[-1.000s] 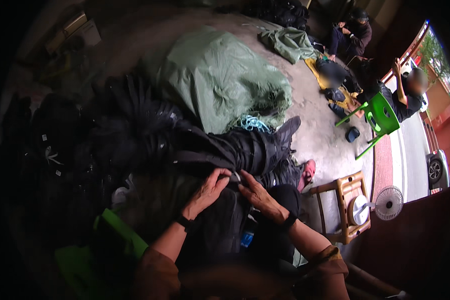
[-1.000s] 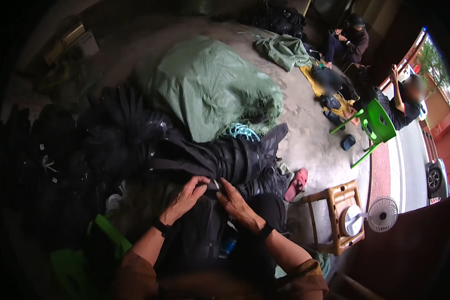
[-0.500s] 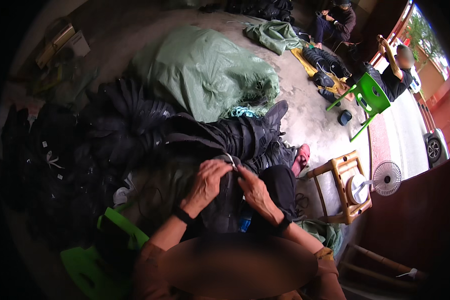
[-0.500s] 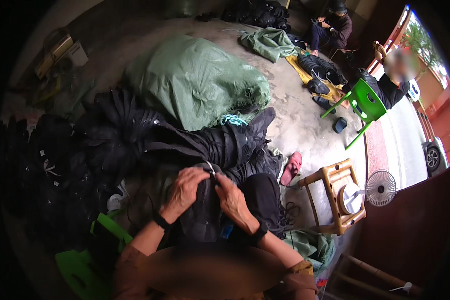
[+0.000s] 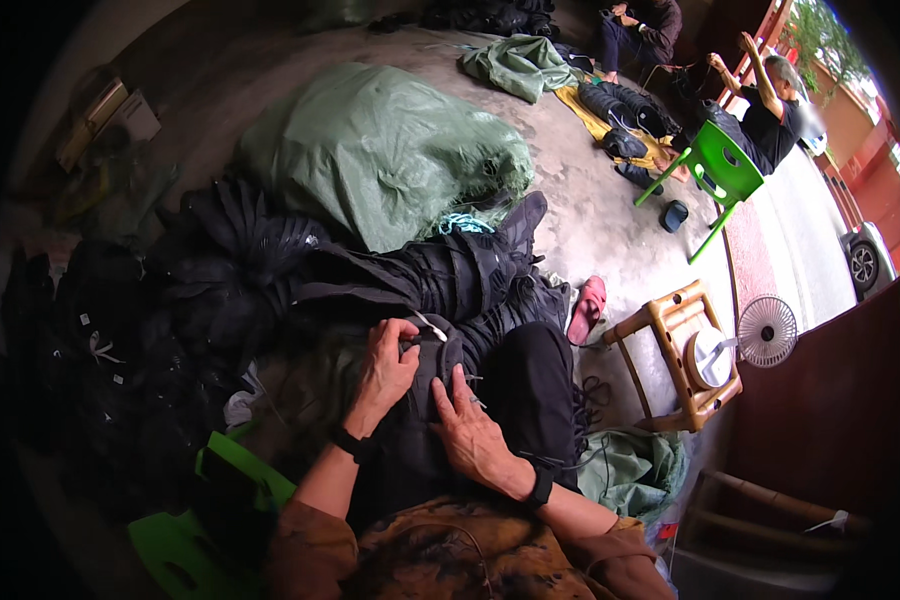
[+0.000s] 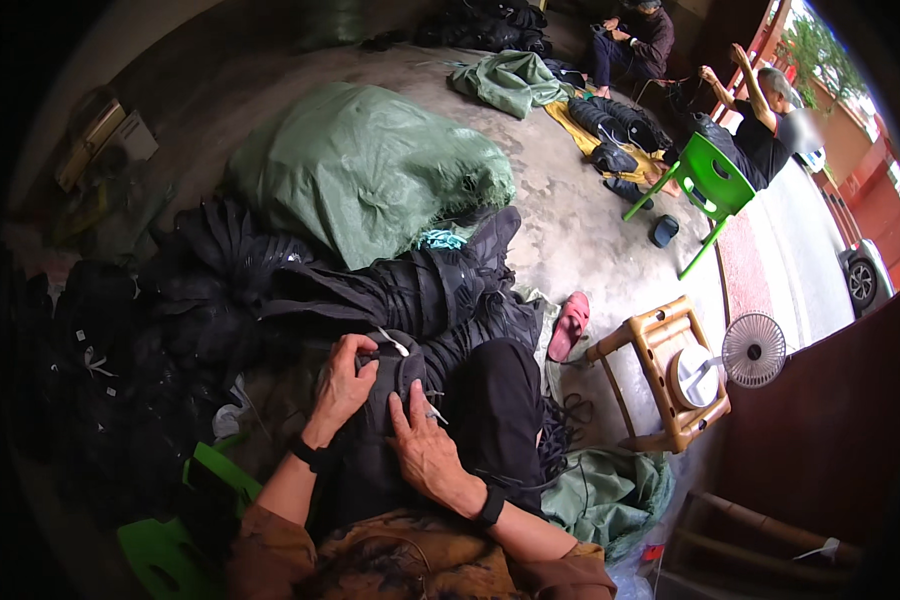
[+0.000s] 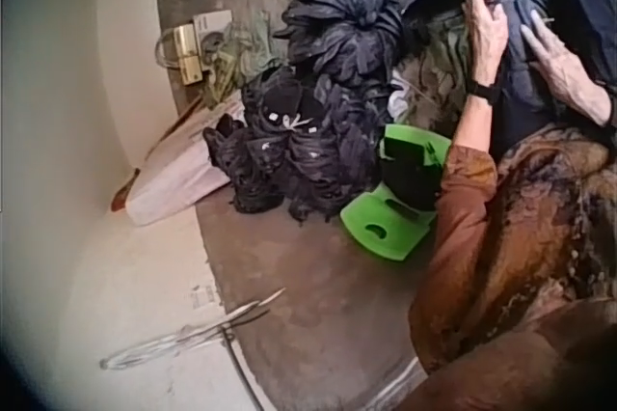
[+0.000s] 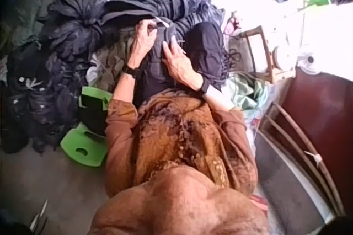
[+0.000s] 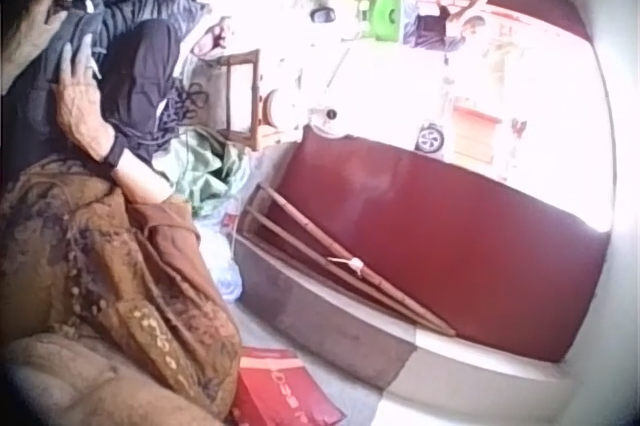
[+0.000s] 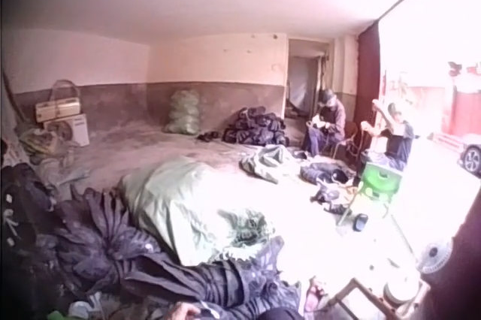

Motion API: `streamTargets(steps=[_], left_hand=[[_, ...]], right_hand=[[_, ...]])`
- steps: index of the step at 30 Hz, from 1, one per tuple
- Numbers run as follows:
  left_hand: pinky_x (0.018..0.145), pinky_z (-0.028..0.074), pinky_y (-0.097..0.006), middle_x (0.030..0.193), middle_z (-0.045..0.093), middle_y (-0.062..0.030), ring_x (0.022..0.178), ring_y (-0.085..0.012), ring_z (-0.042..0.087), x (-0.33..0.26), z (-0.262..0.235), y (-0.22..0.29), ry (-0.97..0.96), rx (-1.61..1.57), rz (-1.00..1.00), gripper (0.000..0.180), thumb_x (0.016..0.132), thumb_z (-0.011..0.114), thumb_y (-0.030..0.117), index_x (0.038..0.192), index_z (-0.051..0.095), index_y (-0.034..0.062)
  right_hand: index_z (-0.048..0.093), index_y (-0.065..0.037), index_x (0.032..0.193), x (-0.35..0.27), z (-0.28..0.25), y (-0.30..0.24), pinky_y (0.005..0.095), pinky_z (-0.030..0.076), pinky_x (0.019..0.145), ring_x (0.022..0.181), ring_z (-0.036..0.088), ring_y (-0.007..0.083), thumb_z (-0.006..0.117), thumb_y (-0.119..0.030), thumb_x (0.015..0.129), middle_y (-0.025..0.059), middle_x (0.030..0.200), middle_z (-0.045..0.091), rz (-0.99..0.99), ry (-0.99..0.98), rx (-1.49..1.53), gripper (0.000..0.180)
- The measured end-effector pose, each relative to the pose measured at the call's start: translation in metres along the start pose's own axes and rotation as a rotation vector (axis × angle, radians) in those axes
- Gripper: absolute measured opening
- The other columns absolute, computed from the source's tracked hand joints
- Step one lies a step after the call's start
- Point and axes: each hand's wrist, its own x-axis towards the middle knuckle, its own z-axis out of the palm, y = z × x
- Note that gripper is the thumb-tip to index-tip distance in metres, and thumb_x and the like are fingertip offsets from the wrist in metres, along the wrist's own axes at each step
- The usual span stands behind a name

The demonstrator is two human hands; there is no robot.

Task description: Insert and pull laces through the eyelets of a shoe.

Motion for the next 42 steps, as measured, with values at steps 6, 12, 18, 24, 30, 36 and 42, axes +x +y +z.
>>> streamTargets(steps=[6, 12, 18, 24, 30, 36, 42], left_hand=[[0.1, 0.04, -0.041, 0.116, 0.054, -0.018, 0.113, -0.0348, 0.051, -0.002, 0.011, -0.012, -0.021, 0.228, 0.269, 0.036, 0.081, 0.057, -0.001, 0.117, 0.052, 0.0008], [0.112, 0.029, -0.045, 0.142, 0.042, -0.0175, 0.135, -0.0386, 0.035, -0.039, -0.011, 0.025, -0.091, 0.336, 0.244, 0.052, 0.08, 0.063, 0.002, 0.13, 0.048, 0.0001], [0.113, 0.029, -0.047, 0.147, 0.037, -0.0213, 0.137, -0.0423, 0.032, -0.079, -0.003, 0.056, -0.231, 0.403, 0.176, 0.043, 0.083, 0.059, 0.002, 0.125, 0.052, -0.0018], [0.114, 0.024, -0.047, 0.149, 0.033, -0.0247, 0.14, -0.0455, 0.026, -0.093, -0.008, 0.053, -0.219, 0.371, 0.103, 0.038, 0.088, 0.056, 0.007, 0.124, 0.052, -0.0018], [0.112, 0.03, -0.043, 0.144, 0.042, -0.021, 0.135, -0.0391, 0.036, -0.106, 0.003, 0.055, -0.129, 0.384, 0.188, 0.034, 0.093, 0.052, 0.009, 0.126, 0.053, -0.0004], [0.111, 0.031, -0.043, 0.143, 0.043, -0.0207, 0.133, -0.0394, 0.038, -0.099, 0.005, 0.061, -0.108, 0.369, 0.194, 0.035, 0.092, 0.053, 0.008, 0.125, 0.053, 0.0002], [0.109, 0.034, -0.043, 0.141, 0.045, -0.0199, 0.131, -0.0394, 0.04, -0.082, -0.006, 0.068, -0.146, 0.36, 0.243, 0.035, 0.09, 0.056, 0.008, 0.124, 0.054, 0.0003]], right_hand=[[0.035, -0.005, 0.143, -0.015, -0.028, 0.005, 0.0448, 0.046, 0.098, 0.125, 0.046, 0.0461, 0.066, -0.016, 0.086, 0.0322, 0.148, 0.025, -0.018, 0.093, 0.147, 0.066], [0.059, -0.002, 0.123, -0.088, -0.104, 0.113, 0.031, 0.049, 0.09, 0.109, 0.062, 0.0213, 0.062, -0.002, 0.088, 0.0141, 0.116, 0.064, 0.335, 0.623, 0.527, 0.035], [0.067, -0.004, 0.102, -0.192, -0.025, 0.282, 0.0416, 0.052, 0.075, 0.085, 0.067, 0.0352, 0.062, -0.023, 0.086, 0.0183, 0.09, 0.069, 0.833, 0.567, 0.227, 0.025], [0.055, 0.0, 0.128, -0.188, 0.122, 0.318, 0.0423, 0.047, 0.097, 0.114, 0.058, 0.038, 0.059, -0.022, 0.084, 0.0257, 0.123, 0.06, 0.963, 0.354, 0.326, 0.049], [0.064, -0.002, 0.119, -0.203, 0.181, 0.313, 0.0387, 0.05, 0.092, 0.105, 0.064, 0.0342, 0.07, -0.028, 0.07, 0.0215, 0.109, 0.068, 1.304, 0.272, 0.502, 0.056], [0.075, -0.003, 0.094, -0.221, 0.135, 0.307, 0.032, 0.053, 0.077, 0.085, 0.07, 0.0233, 0.074, -0.023, 0.074, 0.0149, 0.09, 0.073, 1.272, 0.396, 0.603, 0.029], [0.073, -0.004, 0.102, -0.223, 0.094, 0.296, 0.0321, 0.053, 0.079, 0.087, 0.07, 0.0218, 0.075, -0.022, 0.071, 0.0149, 0.093, 0.073, 1.23, 0.402, 0.52, 0.036]])
